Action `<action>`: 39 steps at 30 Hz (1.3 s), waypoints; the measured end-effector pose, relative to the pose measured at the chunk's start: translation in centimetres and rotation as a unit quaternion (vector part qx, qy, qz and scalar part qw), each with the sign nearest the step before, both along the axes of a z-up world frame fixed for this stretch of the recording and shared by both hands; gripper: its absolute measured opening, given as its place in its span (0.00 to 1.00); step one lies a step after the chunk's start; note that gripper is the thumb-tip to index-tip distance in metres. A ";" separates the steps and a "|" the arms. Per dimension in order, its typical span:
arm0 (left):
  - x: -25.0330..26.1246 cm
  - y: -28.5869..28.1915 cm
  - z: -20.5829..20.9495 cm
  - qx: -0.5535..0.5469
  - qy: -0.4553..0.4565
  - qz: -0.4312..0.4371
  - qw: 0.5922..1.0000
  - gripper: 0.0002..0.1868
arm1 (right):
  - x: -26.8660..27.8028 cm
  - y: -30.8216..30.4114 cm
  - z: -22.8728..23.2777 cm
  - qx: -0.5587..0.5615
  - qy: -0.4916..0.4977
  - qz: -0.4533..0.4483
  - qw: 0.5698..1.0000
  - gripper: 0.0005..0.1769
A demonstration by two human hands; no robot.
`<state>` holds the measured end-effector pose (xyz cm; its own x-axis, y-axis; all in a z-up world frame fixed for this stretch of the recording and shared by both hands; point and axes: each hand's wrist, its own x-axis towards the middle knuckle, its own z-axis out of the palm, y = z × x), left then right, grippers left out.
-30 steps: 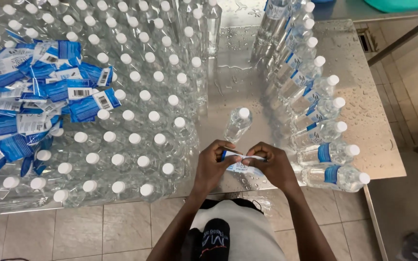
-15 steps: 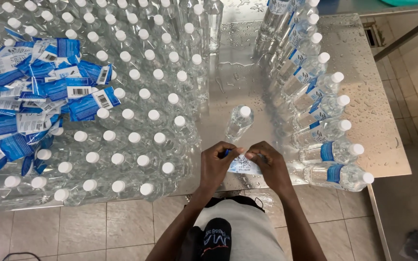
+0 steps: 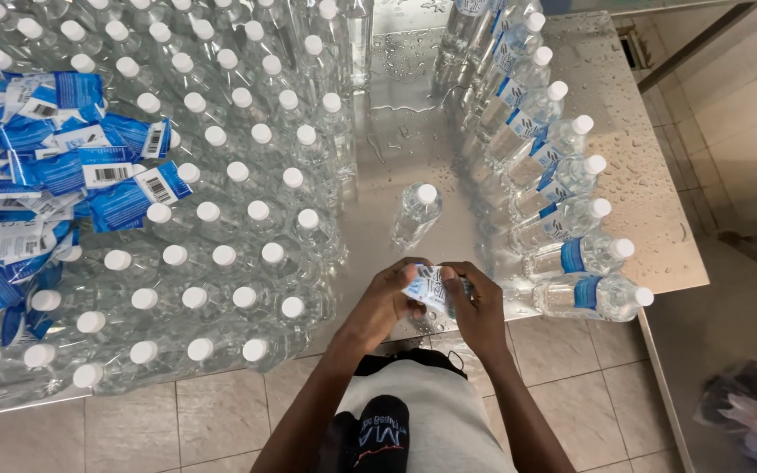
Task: Manually applying labels to plastic water bottles and organizing them on a table
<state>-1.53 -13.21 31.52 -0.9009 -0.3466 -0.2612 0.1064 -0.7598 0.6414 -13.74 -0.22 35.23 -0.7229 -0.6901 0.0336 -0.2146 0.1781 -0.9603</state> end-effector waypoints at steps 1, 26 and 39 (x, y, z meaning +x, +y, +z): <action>0.0 -0.1 -0.3 0.002 0.004 -0.001 1.000 0.28 | -0.1 -0.2 0.5 0.002 0.004 -0.001 1.000 0.12; -1.1 0.7 -4.9 -0.104 0.116 0.033 0.987 0.10 | -0.3 0.3 -0.7 -0.260 -0.351 -0.007 0.899 0.10; -1.3 -0.9 -1.6 -0.012 0.262 0.018 0.965 0.09 | -9.0 0.3 -15.4 -0.294 -0.206 0.201 0.911 0.14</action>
<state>-2.84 -14.15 29.88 -0.8946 -0.3797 0.2356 0.4464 -0.7359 0.5091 -22.76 0.12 19.82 -0.4509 -0.8520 0.2660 0.2518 -0.4073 -0.8779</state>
